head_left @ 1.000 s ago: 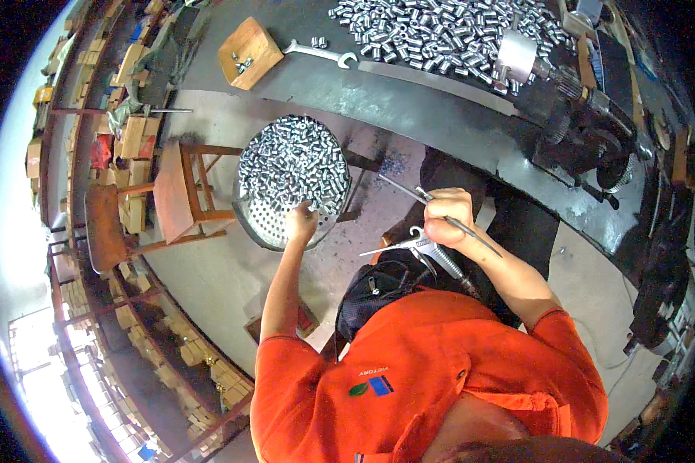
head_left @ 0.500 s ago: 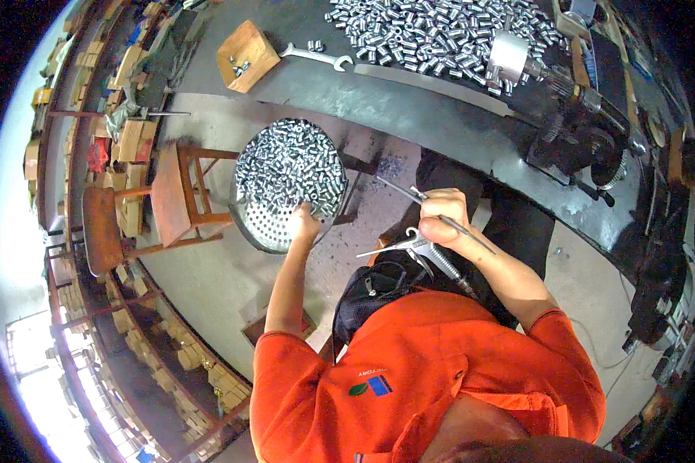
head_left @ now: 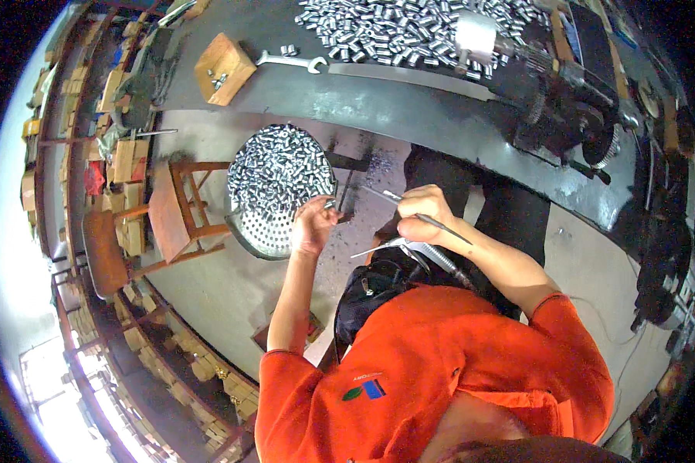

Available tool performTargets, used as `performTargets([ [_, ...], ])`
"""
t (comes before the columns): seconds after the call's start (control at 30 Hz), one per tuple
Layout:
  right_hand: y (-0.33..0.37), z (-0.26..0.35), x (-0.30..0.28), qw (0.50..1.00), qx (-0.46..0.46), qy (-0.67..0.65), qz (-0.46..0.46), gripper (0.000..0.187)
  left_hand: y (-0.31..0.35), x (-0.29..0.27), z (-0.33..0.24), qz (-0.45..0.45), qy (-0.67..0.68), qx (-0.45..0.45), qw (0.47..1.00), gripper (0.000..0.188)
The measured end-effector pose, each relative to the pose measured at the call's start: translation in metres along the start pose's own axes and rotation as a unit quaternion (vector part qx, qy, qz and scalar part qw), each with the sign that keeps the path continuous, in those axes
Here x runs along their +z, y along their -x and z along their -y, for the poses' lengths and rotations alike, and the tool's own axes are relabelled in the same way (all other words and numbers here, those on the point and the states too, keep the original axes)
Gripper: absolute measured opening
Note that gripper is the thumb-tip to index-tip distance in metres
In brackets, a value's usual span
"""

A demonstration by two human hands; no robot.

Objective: The person repeatedly picks up small cylindrical metal parts from a perforated metal bowl and uses a handheld tool to work on them. After processing each part, they toss it onto a large pile of similar parts on the workbench. The task involves continuous repetitive handling of individual metal components.

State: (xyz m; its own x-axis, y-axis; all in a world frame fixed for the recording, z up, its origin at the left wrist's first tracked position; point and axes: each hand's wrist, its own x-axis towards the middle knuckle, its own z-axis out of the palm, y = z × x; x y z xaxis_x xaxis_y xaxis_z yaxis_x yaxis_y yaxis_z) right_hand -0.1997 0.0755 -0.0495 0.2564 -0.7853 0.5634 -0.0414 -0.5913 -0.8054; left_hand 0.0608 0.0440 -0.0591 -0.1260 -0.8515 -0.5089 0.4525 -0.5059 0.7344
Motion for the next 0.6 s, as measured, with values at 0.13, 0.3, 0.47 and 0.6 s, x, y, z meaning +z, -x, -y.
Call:
performTargets([
  [0.13,0.002,-0.003,0.002,0.999,0.002,-0.029,0.018,0.030,0.004,0.038,0.008,0.140,0.010,-0.052,0.989,0.021],
  [0.3,0.001,0.000,-0.003,0.999,0.011,-0.025,0.026,0.027,0.006,0.059,0.013,0.151,0.004,-0.071,0.986,0.019],
  [0.47,0.000,0.002,-0.004,0.997,0.045,-0.024,0.066,0.025,0.006,0.063,0.010,0.143,-0.116,-0.039,0.982,0.019],
  [0.6,0.001,-0.001,0.000,0.995,0.050,-0.007,0.081,0.024,0.013,0.080,-0.001,0.179,-0.312,0.053,0.932,0.014],
])
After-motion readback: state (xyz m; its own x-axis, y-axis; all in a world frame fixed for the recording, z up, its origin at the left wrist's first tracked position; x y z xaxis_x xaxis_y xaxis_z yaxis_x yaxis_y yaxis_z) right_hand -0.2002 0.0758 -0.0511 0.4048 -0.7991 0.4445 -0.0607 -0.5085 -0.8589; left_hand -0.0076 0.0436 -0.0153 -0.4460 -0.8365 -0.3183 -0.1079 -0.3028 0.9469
